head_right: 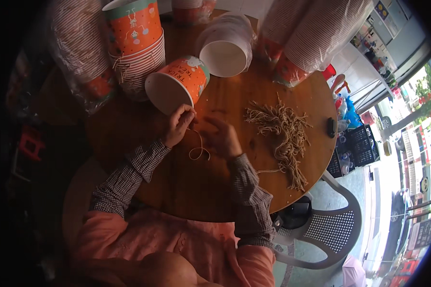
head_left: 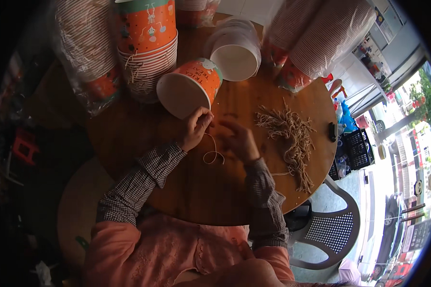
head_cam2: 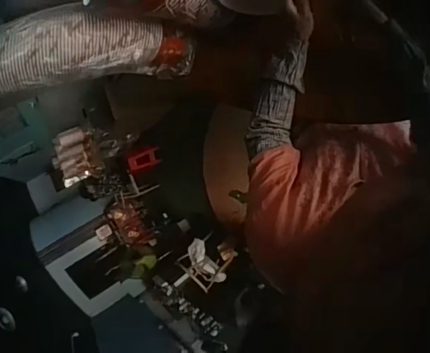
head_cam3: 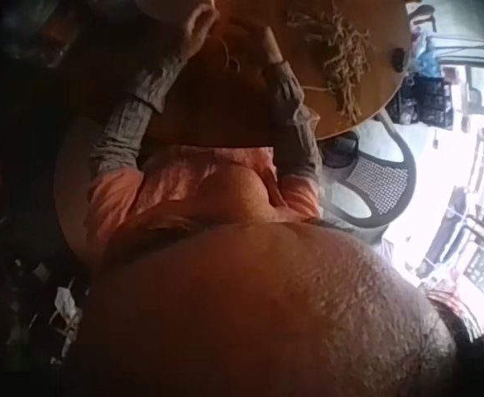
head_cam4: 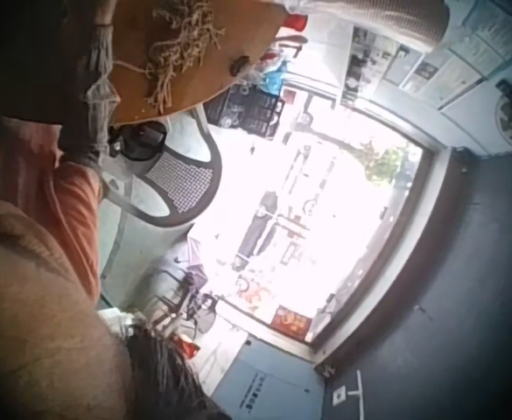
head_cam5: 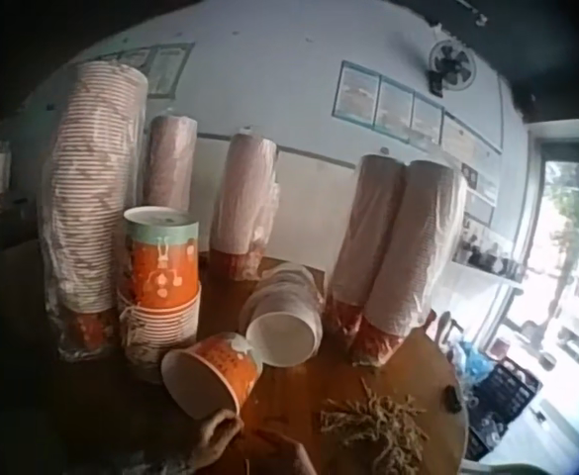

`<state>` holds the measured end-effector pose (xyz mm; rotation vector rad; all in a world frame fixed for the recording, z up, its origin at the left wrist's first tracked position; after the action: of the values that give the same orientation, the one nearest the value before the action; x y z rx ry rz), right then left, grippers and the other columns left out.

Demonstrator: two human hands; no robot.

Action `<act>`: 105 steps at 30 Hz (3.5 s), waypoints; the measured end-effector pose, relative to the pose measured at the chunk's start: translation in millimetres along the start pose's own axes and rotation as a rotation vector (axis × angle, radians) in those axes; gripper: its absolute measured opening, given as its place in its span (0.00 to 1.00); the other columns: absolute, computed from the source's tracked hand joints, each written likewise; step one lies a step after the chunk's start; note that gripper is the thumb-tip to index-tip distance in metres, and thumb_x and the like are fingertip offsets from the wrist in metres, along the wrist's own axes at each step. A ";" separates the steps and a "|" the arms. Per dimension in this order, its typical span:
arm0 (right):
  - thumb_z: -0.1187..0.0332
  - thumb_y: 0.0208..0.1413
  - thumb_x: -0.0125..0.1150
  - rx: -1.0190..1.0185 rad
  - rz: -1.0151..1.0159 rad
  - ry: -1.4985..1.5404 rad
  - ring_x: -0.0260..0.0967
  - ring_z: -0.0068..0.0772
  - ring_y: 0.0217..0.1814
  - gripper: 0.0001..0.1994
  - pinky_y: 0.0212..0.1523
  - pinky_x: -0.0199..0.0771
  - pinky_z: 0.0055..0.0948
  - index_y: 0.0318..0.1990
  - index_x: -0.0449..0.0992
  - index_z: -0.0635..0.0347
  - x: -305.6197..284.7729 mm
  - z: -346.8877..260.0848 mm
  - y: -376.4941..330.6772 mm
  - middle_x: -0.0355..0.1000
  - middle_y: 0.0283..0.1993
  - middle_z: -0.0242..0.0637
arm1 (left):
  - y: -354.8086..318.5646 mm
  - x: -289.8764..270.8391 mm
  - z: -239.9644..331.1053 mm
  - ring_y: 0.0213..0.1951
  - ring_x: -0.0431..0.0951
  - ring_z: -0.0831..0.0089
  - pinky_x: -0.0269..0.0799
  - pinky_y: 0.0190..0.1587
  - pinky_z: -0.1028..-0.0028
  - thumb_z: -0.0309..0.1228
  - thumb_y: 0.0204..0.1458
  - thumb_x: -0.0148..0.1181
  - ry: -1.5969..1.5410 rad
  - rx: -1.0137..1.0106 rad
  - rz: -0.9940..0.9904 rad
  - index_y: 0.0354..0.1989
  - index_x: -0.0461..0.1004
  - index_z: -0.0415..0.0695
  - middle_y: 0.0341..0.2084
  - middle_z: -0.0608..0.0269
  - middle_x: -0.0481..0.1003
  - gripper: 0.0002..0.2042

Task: Attaching string handles to decorative paper buckets by threading twine through pre-drilled holes.

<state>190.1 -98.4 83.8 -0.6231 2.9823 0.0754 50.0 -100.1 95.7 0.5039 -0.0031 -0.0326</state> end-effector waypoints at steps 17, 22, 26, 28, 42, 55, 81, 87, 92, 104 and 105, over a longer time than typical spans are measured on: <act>0.68 0.55 0.60 0.010 0.191 0.159 0.69 0.18 0.29 0.12 0.29 0.70 0.19 0.45 0.72 0.64 32.3 17.5 10.9 0.73 0.36 0.33 | 9.6 -11.6 33.1 0.27 0.71 0.86 0.68 0.30 0.84 0.30 0.60 0.53 -0.096 -0.045 -0.048 0.39 0.73 0.38 0.32 0.65 0.77 0.08; 0.61 0.62 0.50 0.323 0.028 0.658 0.65 0.15 0.30 0.13 0.24 0.61 0.14 0.49 0.70 0.56 63.1 26.3 10.9 0.71 0.41 0.26 | 6.8 -15.1 34.3 0.31 0.75 0.80 0.71 0.35 0.79 0.30 0.60 0.54 -0.072 -0.050 -0.043 0.37 0.74 0.38 0.32 0.64 0.78 0.08; 0.61 0.64 0.43 0.317 -0.109 0.956 0.61 0.14 0.29 0.12 0.21 0.55 0.13 0.47 0.69 0.54 69.9 32.1 17.5 0.70 0.39 0.22 | 6.9 -5.9 63.9 0.34 0.76 0.74 0.72 0.39 0.74 0.30 0.57 0.55 0.234 0.175 -0.086 0.34 0.76 0.39 0.32 0.63 0.79 0.07; 0.65 0.64 0.43 0.255 -0.277 1.113 0.59 0.14 0.26 0.09 0.20 0.54 0.13 0.43 0.69 0.53 70.9 30.9 20.8 0.70 0.39 0.22 | 8.8 2.6 82.4 0.34 0.76 0.73 0.72 0.39 0.73 0.30 0.57 0.56 0.369 0.322 -0.095 0.32 0.76 0.40 0.33 0.63 0.79 0.07; 0.69 0.57 0.55 0.129 0.081 0.269 0.71 0.29 0.24 0.10 0.23 0.69 0.23 0.43 0.69 0.62 9.8 9.8 -4.0 0.74 0.29 0.38 | 34.4 2.4 74.0 0.25 0.70 0.85 0.68 0.27 0.82 0.27 0.61 0.50 0.212 0.086 -0.046 0.43 0.69 0.39 0.26 0.68 0.73 0.06; 0.70 0.53 0.59 -0.535 0.443 -0.599 0.72 0.43 0.36 0.04 0.32 0.74 0.35 0.35 0.75 0.56 -11.1 -79.2 -36.3 0.71 0.38 0.38 | 31.3 18.9 47.3 0.31 0.78 0.73 0.73 0.33 0.75 0.26 0.55 0.57 0.386 0.006 -0.078 0.38 0.74 0.38 0.30 0.58 0.76 0.05; 0.72 0.54 0.64 -0.206 0.264 0.249 0.68 0.14 0.32 0.09 0.35 0.70 0.16 0.41 0.76 0.65 -29.3 -25.7 -9.3 0.74 0.33 0.27 | 15.4 19.3 1.2 0.37 0.76 0.81 0.71 0.42 0.82 0.31 0.57 0.57 -0.062 -0.276 -0.169 0.38 0.75 0.34 0.32 0.64 0.78 0.11; 0.72 0.54 0.63 -0.179 0.290 0.252 0.68 0.15 0.34 0.10 0.36 0.71 0.17 0.43 0.76 0.66 -30.1 -18.8 -7.5 0.75 0.35 0.30 | 15.8 22.4 10.3 0.35 0.74 0.84 0.70 0.40 0.84 0.31 0.57 0.57 -0.145 -0.275 -0.160 0.39 0.75 0.34 0.31 0.66 0.77 0.10; 0.73 0.55 0.63 -0.188 0.252 0.412 0.69 0.16 0.35 0.10 0.38 0.72 0.18 0.43 0.76 0.66 -25.6 -11.6 -4.2 0.76 0.37 0.31 | 16.4 17.6 0.3 0.31 0.70 0.88 0.66 0.35 0.86 0.30 0.57 0.57 -0.153 -0.294 -0.134 0.38 0.76 0.35 0.28 0.71 0.75 0.10; 0.75 0.56 0.60 -0.301 0.377 0.340 0.67 0.14 0.34 0.05 0.36 0.69 0.15 0.37 0.75 0.67 -40.6 -34.8 -12.7 0.73 0.33 0.27 | 20.5 24.9 19.0 0.30 0.72 0.85 0.69 0.34 0.84 0.30 0.57 0.58 -0.041 -0.186 -0.154 0.37 0.75 0.38 0.28 0.70 0.76 0.08; 0.75 0.56 0.60 -0.331 0.435 0.305 0.66 0.14 0.34 0.04 0.35 0.68 0.15 0.36 0.75 0.68 -47.1 -41.3 -18.0 0.73 0.33 0.26 | 20.0 21.5 19.7 0.30 0.72 0.85 0.69 0.34 0.84 0.30 0.57 0.58 0.039 -0.146 -0.158 0.37 0.75 0.39 0.28 0.70 0.76 0.07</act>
<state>236.9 -98.9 129.2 0.0122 3.3777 0.5607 71.9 -92.8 122.5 0.3579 0.0766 -0.1764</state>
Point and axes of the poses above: each hand's wrist, its own y-axis towards the middle knuckle, its own x-axis out of the palm, z = x × y, the point moved 10 cm from there along y, towards the middle knuckle
